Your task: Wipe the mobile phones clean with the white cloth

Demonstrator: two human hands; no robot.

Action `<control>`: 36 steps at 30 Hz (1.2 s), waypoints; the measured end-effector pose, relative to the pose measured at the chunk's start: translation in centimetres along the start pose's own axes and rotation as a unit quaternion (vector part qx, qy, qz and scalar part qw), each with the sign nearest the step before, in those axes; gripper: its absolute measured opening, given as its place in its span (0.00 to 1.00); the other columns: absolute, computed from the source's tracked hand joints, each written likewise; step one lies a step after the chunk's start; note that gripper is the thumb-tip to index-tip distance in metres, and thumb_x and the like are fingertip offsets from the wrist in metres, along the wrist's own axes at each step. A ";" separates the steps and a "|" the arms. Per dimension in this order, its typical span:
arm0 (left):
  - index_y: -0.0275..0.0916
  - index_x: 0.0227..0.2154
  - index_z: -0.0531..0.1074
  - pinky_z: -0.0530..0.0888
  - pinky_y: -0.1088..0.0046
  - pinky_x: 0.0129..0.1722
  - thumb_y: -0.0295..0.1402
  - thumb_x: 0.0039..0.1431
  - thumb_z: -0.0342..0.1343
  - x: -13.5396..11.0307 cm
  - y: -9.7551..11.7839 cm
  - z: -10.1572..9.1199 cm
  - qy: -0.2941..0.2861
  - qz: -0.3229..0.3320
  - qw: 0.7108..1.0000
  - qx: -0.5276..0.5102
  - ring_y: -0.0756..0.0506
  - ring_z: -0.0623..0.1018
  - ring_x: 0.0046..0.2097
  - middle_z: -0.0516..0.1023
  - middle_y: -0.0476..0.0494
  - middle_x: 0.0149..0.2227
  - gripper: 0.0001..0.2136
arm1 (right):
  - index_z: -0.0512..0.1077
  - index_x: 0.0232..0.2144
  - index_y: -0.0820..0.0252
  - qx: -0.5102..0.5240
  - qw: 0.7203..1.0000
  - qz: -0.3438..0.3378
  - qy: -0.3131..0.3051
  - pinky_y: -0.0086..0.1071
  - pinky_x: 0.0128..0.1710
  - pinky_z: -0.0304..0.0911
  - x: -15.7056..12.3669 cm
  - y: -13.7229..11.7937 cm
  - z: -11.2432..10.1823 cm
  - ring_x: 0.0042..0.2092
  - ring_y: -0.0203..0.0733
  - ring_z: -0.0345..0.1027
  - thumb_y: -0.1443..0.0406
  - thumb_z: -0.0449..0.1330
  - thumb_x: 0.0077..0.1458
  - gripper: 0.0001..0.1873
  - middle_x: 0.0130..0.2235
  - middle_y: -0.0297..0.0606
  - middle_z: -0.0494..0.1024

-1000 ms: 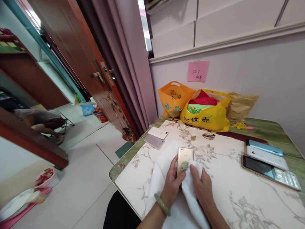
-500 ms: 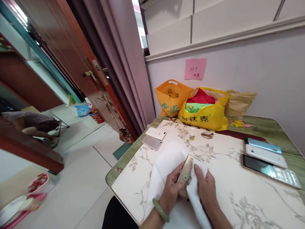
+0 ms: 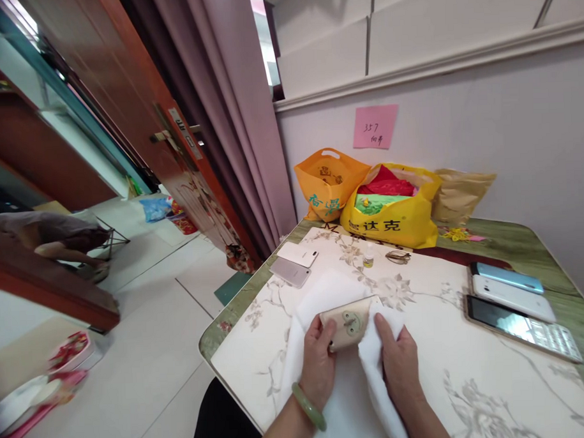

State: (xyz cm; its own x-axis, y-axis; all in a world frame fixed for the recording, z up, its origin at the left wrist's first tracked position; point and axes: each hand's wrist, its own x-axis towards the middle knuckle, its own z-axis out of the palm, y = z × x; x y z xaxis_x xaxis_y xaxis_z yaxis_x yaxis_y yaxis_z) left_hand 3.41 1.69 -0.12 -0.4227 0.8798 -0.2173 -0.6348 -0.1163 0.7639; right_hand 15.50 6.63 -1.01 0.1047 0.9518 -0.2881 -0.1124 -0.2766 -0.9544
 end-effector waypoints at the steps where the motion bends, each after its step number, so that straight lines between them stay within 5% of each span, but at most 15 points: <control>1: 0.37 0.42 0.74 0.74 0.66 0.42 0.41 0.48 0.65 -0.2 0.2 0.2 -0.022 -0.005 1.000 0.001 0.41 0.78 0.42 0.80 0.39 0.40 0.19 | 0.74 0.41 0.66 -0.002 1.000 0.004 0.010 0.33 0.33 0.69 0.1 -0.2 0.0 0.37 0.48 0.74 0.47 0.65 0.45 0.30 0.34 0.41 0.81; 8: 0.32 0.40 0.78 0.73 0.65 0.41 0.34 0.42 0.69 -1.1 0.6 0.8 -0.094 -0.070 0.990 0.080 0.41 0.78 0.38 0.81 0.37 0.39 0.20 | 0.73 0.38 0.65 0.026 0.999 0.027 0.009 0.32 0.26 0.66 0.1 -0.4 -0.1 0.30 0.45 0.72 0.47 0.65 0.44 0.28 0.29 0.39 0.80; 15: 0.33 0.36 0.78 0.72 0.71 0.35 0.39 0.48 0.66 0.0 -0.2 0.2 0.025 -0.018 0.998 -0.055 0.46 0.78 0.33 0.81 0.40 0.34 0.15 | 0.72 0.36 0.63 0.023 0.992 -0.013 -0.121 0.31 0.24 0.64 -0.3 1.1 0.4 0.26 0.41 0.68 0.50 0.70 0.41 0.27 0.26 0.35 0.77; 26: 0.33 0.44 0.74 0.73 0.68 0.41 0.42 0.53 0.62 0.6 -0.8 -0.1 -0.008 -0.031 0.998 0.048 0.44 0.79 0.39 0.80 0.38 0.40 0.20 | 0.71 0.31 0.61 0.087 0.989 -0.037 -0.109 0.30 0.23 0.61 0.7 0.5 0.2 0.24 0.38 0.65 0.47 0.63 0.49 0.22 0.24 0.34 0.75; 30: 0.34 0.47 0.73 0.72 0.66 0.45 0.47 0.56 0.58 0.4 -0.4 0.3 -0.002 -0.021 0.999 0.040 0.42 0.79 0.43 0.80 0.38 0.42 0.23 | 0.72 0.30 0.61 0.016 0.988 -0.059 -0.145 0.30 0.23 0.61 0.4 0.5 0.3 0.25 0.40 0.65 0.47 0.62 0.49 0.22 0.25 0.35 0.75; 33: 0.34 0.46 0.74 0.71 0.66 0.46 0.52 0.58 0.53 0.2 0.0 0.5 0.035 0.009 0.997 0.068 0.42 0.78 0.44 0.79 0.37 0.44 0.25 | 0.73 0.31 0.60 -0.081 0.960 -0.123 -0.239 0.31 0.29 0.63 -0.1 0.5 0.5 0.30 0.41 0.67 0.50 0.62 0.51 0.18 0.30 0.36 0.77; 36: 0.35 0.42 0.75 0.70 0.68 0.47 0.52 0.60 0.49 0.1 0.3 0.4 0.048 0.042 0.987 0.148 0.43 0.77 0.45 0.80 0.38 0.42 0.24 | 0.73 0.31 0.60 -0.124 0.943 -0.166 -0.262 0.31 0.32 0.63 -0.4 0.5 0.4 0.33 0.41 0.67 0.52 0.59 0.55 0.16 0.32 0.36 0.77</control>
State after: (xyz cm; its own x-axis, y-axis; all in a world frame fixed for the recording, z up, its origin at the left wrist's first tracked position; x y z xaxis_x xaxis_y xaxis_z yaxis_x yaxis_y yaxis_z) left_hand 3.46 1.91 0.30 -0.5348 0.8229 -0.1919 -0.3849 -0.0350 0.9223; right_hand 14.99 6.14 -1.35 -0.4157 0.9084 0.0455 0.0813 0.0869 -0.9929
